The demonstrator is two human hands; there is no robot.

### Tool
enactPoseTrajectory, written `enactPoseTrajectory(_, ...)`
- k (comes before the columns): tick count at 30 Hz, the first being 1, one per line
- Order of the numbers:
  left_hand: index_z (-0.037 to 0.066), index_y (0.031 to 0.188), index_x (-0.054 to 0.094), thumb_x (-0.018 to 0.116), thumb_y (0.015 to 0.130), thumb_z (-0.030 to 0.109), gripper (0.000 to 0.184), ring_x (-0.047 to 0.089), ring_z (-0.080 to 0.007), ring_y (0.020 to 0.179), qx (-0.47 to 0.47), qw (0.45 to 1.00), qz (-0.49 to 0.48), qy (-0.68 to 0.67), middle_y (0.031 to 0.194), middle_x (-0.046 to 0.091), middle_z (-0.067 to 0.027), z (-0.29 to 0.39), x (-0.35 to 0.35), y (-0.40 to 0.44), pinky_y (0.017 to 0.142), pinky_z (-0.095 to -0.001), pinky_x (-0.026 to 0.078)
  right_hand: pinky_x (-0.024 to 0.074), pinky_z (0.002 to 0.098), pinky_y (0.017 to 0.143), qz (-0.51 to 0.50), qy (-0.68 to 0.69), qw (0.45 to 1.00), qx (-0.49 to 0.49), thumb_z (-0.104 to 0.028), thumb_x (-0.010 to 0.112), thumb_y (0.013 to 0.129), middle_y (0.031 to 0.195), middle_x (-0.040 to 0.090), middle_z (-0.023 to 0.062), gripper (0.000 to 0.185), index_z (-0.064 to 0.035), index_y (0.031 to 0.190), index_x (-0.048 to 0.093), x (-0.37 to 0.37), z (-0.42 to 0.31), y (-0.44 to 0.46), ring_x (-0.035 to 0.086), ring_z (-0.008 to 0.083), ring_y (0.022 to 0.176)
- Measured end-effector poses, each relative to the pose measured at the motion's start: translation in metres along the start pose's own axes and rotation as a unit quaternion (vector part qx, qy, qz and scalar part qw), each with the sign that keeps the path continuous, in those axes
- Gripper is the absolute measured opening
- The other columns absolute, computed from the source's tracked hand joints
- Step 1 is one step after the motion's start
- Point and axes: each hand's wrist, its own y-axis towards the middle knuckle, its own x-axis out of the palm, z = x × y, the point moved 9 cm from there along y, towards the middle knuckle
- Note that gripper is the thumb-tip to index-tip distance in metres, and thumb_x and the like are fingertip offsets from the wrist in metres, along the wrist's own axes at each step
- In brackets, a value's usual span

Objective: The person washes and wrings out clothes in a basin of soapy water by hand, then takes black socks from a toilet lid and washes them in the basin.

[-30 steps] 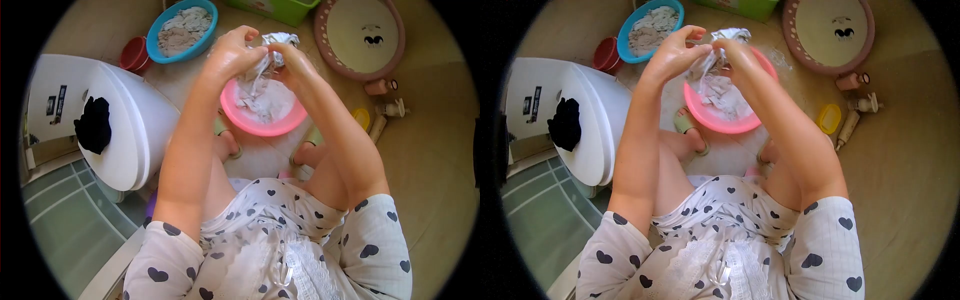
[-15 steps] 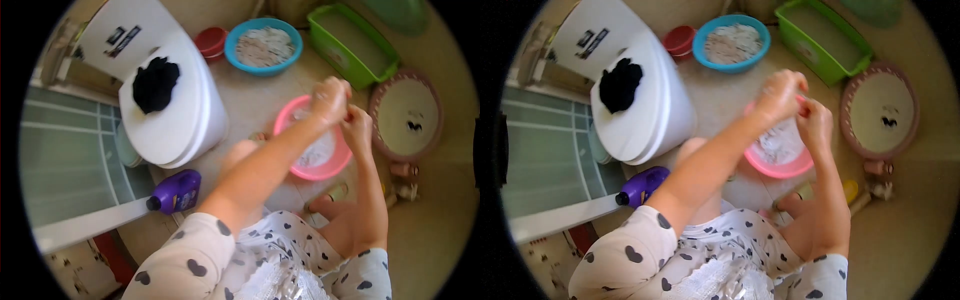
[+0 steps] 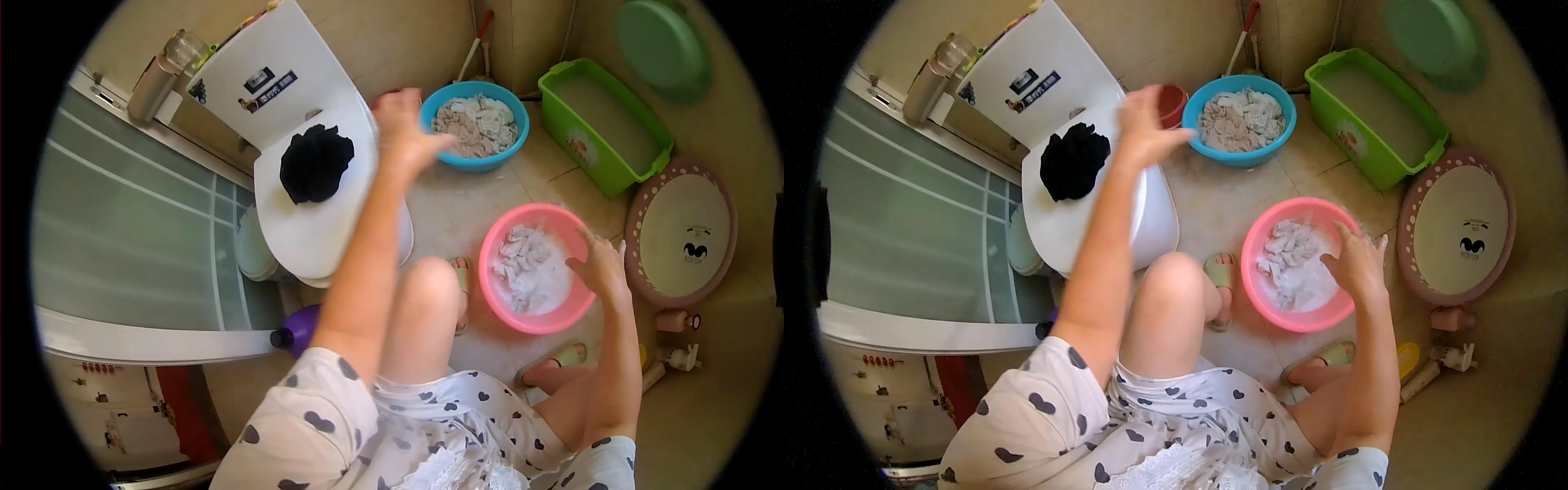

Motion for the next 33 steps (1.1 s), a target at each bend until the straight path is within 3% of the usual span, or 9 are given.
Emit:
enactPoseTrajectory(3, 0.011, 0.135, 0.039, 0.084, 0.052, 0.040, 0.098, 0.031, -0.0372, 0.126, -0.152, 0.978, -0.018, 0.145, 0.135, 0.034, -0.0200, -0.093, -0.067, -0.001, 0.104, -0.0439, 0.033, 0.0202, 0.0586, 0.106, 0.010, 0.014, 1.000, -0.003, -0.026, 0.070, 0.075, 0.118, 0.059, 0.0152, 0.059, -0.0127, 0.129, 0.049, -0.013, -0.002, -0.006, 0.052, 0.0319, 0.114)
enactPoseTrajectory(7, 0.023, 0.142, 0.032, 0.086, 0.045, 0.043, 0.113, 0.013, -0.0366, 0.135, -0.283, 0.938, -0.119, 0.162, 0.147, 0.013, -0.0200, -0.190, -0.084, -0.007, 0.108, -0.0445, 0.027, 0.0204, 0.0584, 0.107, 0.023, 0.031, 0.999, 0.011, -0.025, 0.070, 0.075, 0.119, 0.058, 0.0138, 0.056, -0.0113, 0.126, 0.051, -0.022, 0.000, -0.006, 0.052, 0.0317, 0.114)
enactPoseTrajectory(11, 0.029, 0.144, 0.028, 0.087, 0.042, 0.041, 0.119, 0.026, -0.0397, 0.130, -0.277, 0.909, -0.273, 0.153, 0.148, 0.008, -0.0226, -0.234, -0.065, 0.000, 0.108, -0.0462, 0.026, 0.0207, 0.0584, 0.106, 0.046, 0.029, 0.999, -0.002, -0.024, 0.070, 0.075, 0.120, 0.058, 0.0129, 0.055, -0.0113, 0.126, 0.051, -0.016, 0.000, -0.006, 0.051, 0.0313, 0.115)
enactPoseTrajectory(12, 0.023, 0.140, 0.035, 0.087, 0.047, 0.033, 0.108, 0.030, -0.0398, 0.129, -0.298, 0.901, -0.288, 0.132, 0.149, 0.016, -0.0117, -0.239, -0.063, -0.001, 0.093, -0.0488, 0.043, 0.0208, 0.0584, 0.106, 0.048, 0.026, 0.998, -0.005, -0.024, 0.070, 0.075, 0.121, 0.057, 0.0128, 0.055, -0.0113, 0.125, 0.052, -0.016, 0.000, -0.006, 0.051, 0.0312, 0.115)
enactPoseTrajectory(15, 0.017, 0.127, 0.051, 0.080, 0.056, 0.023, 0.077, 0.046, -0.0331, 0.117, -0.314, 0.887, -0.333, 0.057, 0.131, 0.045, -0.0112, -0.251, -0.056, -0.003, 0.085, -0.0401, 0.048, 0.0213, 0.0584, 0.106, 0.042, 0.031, 0.999, -0.007, -0.023, 0.070, 0.075, 0.121, 0.057, 0.0132, 0.055, -0.0110, 0.125, 0.052, -0.016, -0.003, -0.006, 0.051, 0.0312, 0.115)
enactPoseTrajectory(18, 0.010, 0.102, 0.063, 0.071, 0.060, 0.016, 0.043, 0.059, -0.0235, 0.092, -0.189, 0.939, -0.282, 0.047, 0.095, 0.064, -0.0098, -0.278, -0.055, 0.011, 0.077, -0.0320, 0.048, 0.0222, 0.0584, 0.106, 0.067, 0.039, 0.997, -0.020, -0.021, 0.070, 0.075, 0.121, 0.057, 0.0130, 0.053, -0.0107, 0.124, 0.052, -0.020, -0.001, -0.004, 0.051, 0.0311, 0.115)
enactPoseTrajectory(21, 0.008, 0.090, 0.067, 0.070, 0.060, 0.019, 0.032, 0.064, -0.0239, 0.079, -0.166, 0.970, -0.163, 0.073, 0.077, 0.065, -0.0109, -0.286, -0.091, 0.009, 0.074, -0.0326, 0.050, 0.0237, 0.0584, 0.105, 0.092, 0.050, 0.994, -0.026, -0.020, 0.070, 0.075, 0.120, 0.057, 0.0130, 0.051, -0.0103, 0.123, 0.053, -0.025, -0.001, -0.003, 0.052, 0.0313, 0.113)
enactPoseTrajectory(23, 0.006, 0.087, 0.065, 0.069, 0.060, 0.018, 0.029, 0.063, -0.0233, 0.074, -0.151, 0.984, -0.062, 0.071, 0.077, 0.065, -0.0102, -0.283, -0.129, 0.008, 0.072, -0.0326, 0.050, 0.0249, 0.0586, 0.105, 0.105, 0.058, 0.992, -0.031, -0.019, 0.070, 0.075, 0.119, 0.058, 0.0130, 0.050, -0.0098, 0.122, 0.053, -0.027, 0.001, -0.005, 0.053, 0.0314, 0.112)
enactPoseTrajectory(33, 0.002, 0.086, 0.061, 0.064, 0.066, 0.016, 0.025, 0.058, -0.0171, 0.070, 0.009, 0.998, 0.036, 0.056, 0.074, 0.060, -0.0076, -0.099, -0.285, 0.049, 0.068, -0.0286, 0.046, 0.0267, 0.0585, 0.103, 0.113, 0.078, 0.990, -0.038, -0.017, 0.071, 0.074, 0.117, 0.059, 0.0123, 0.048, -0.0086, 0.119, 0.056, -0.036, -0.004, -0.011, 0.054, 0.0309, 0.110)
